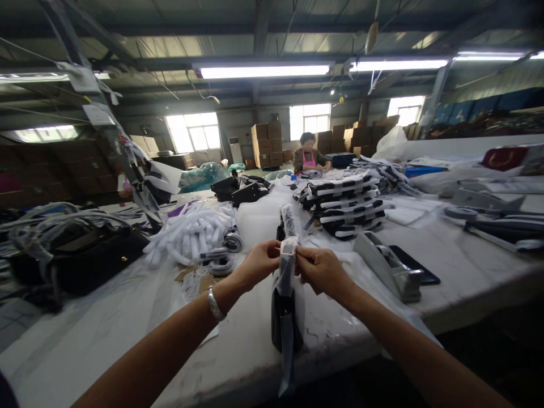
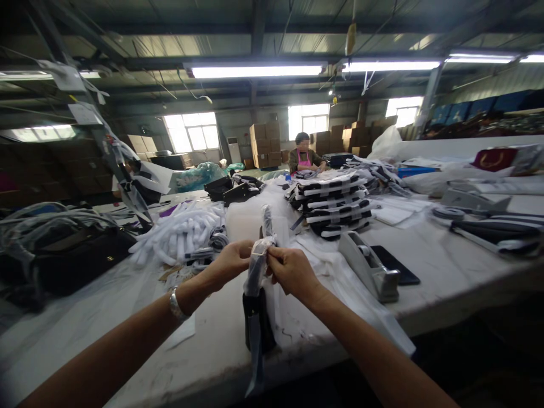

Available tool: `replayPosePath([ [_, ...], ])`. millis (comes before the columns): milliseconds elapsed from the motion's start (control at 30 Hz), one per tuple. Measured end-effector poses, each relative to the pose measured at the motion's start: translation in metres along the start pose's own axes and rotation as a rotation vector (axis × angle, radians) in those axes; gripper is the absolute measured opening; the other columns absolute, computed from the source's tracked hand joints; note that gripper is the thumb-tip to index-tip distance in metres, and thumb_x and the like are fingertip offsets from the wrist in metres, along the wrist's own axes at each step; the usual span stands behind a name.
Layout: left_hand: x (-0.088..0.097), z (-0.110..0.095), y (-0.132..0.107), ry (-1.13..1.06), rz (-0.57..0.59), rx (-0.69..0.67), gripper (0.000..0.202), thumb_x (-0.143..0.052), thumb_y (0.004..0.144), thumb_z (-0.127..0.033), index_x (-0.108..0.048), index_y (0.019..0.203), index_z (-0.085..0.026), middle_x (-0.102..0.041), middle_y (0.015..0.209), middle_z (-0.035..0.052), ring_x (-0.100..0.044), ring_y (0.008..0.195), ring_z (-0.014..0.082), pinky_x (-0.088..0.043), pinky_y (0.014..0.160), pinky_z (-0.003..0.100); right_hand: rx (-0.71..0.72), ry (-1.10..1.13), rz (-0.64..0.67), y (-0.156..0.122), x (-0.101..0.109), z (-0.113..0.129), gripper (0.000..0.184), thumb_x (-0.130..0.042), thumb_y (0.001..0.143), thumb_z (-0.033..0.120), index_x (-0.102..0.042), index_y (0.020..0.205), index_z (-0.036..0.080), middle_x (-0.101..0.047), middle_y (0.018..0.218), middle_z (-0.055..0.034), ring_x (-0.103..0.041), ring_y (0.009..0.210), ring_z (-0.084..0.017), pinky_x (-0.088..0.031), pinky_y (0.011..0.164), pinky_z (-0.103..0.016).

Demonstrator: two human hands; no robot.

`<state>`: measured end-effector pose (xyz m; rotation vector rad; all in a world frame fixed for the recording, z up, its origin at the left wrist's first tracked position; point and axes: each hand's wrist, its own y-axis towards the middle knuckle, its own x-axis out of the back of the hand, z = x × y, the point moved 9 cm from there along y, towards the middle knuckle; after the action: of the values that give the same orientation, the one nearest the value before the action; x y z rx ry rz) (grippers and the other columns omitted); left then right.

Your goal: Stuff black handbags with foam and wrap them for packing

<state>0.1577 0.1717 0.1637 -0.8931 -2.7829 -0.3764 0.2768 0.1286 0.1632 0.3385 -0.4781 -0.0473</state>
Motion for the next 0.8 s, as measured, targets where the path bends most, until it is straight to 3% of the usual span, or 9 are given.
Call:
replayPosePath([
  [167,0.010,-0.006,-0.005,0.045,-0.035,-0.005,0.027,-0.073,0.077,-0.038,-0.068,0.070,-0.012,-0.060,0.062,-0.0004,-0.050,0.057,0.0101,-0.037,0.053,0.021,0.024,-0.028,0.053,-0.001,-0.002,0.009,0.034,-0.050,0.095,0.042,-0.076,0.097,0.021,-0.068,0.062,0.0014,-0.065,0.046,-0.012,-0.048,0.042,-0.018],
  [300,0.013,-0.011,-0.017,0.067,-0.027,0.004,0.025,-0.074,0.077,-0.037,-0.069,0.080,-0.013,-0.065,0.072,0.0020,-0.056,0.065,0.0131,-0.043,0.058,0.023,0.025,-0.037,0.086,-0.004,-0.004,0.016,0.033,-0.049,0.095,0.041,-0.075,0.098,0.020,-0.068,0.064,0.0010,-0.065,0.046,-0.012,-0.048,0.041,-0.018],
  [433,0.020,-0.013,-0.036,0.055,-0.115,0.016,0.025,-0.074,0.079,-0.038,-0.066,0.083,-0.014,-0.065,0.075,0.0022,-0.060,0.071,0.0150,-0.047,0.063,0.024,0.011,-0.030,0.157,-0.014,-0.010,0.023,0.028,-0.053,0.094,0.038,-0.073,0.098,0.020,-0.068,0.066,0.0006,-0.066,0.048,-0.012,-0.045,0.039,-0.016],
  [567,0.026,-0.006,-0.050,-0.130,-0.180,0.015,0.024,-0.077,0.078,-0.034,-0.064,0.085,-0.014,-0.069,0.079,0.0038,-0.063,0.075,0.0147,-0.048,0.070,0.024,-0.103,0.070,0.271,-0.028,-0.019,0.021,0.033,-0.056,0.092,0.042,-0.070,0.111,0.019,-0.070,0.072,-0.0019,-0.068,0.054,-0.015,-0.042,0.032,-0.017],
  [700,0.038,0.010,-0.059,-0.438,-0.248,0.090,0.018,-0.076,0.076,-0.023,-0.062,0.086,-0.016,-0.069,0.079,0.0018,-0.066,0.079,0.0141,-0.053,0.082,0.027,-0.163,0.206,0.337,-0.037,-0.023,0.018,0.042,-0.064,0.087,0.031,-0.060,0.126,0.017,-0.074,0.083,-0.0042,-0.072,0.066,-0.017,-0.053,0.047,-0.021],
  [800,0.040,0.018,-0.068,-0.675,-0.221,0.164,0.013,-0.071,0.077,-0.018,-0.064,0.089,-0.016,-0.066,0.075,-0.0005,-0.068,0.078,0.0135,-0.055,0.088,0.030,-0.160,0.240,0.366,-0.042,-0.023,0.014,0.039,-0.067,0.085,0.028,-0.059,0.121,0.017,-0.075,0.089,-0.0054,-0.074,0.073,-0.019,-0.058,0.058,-0.026],
])
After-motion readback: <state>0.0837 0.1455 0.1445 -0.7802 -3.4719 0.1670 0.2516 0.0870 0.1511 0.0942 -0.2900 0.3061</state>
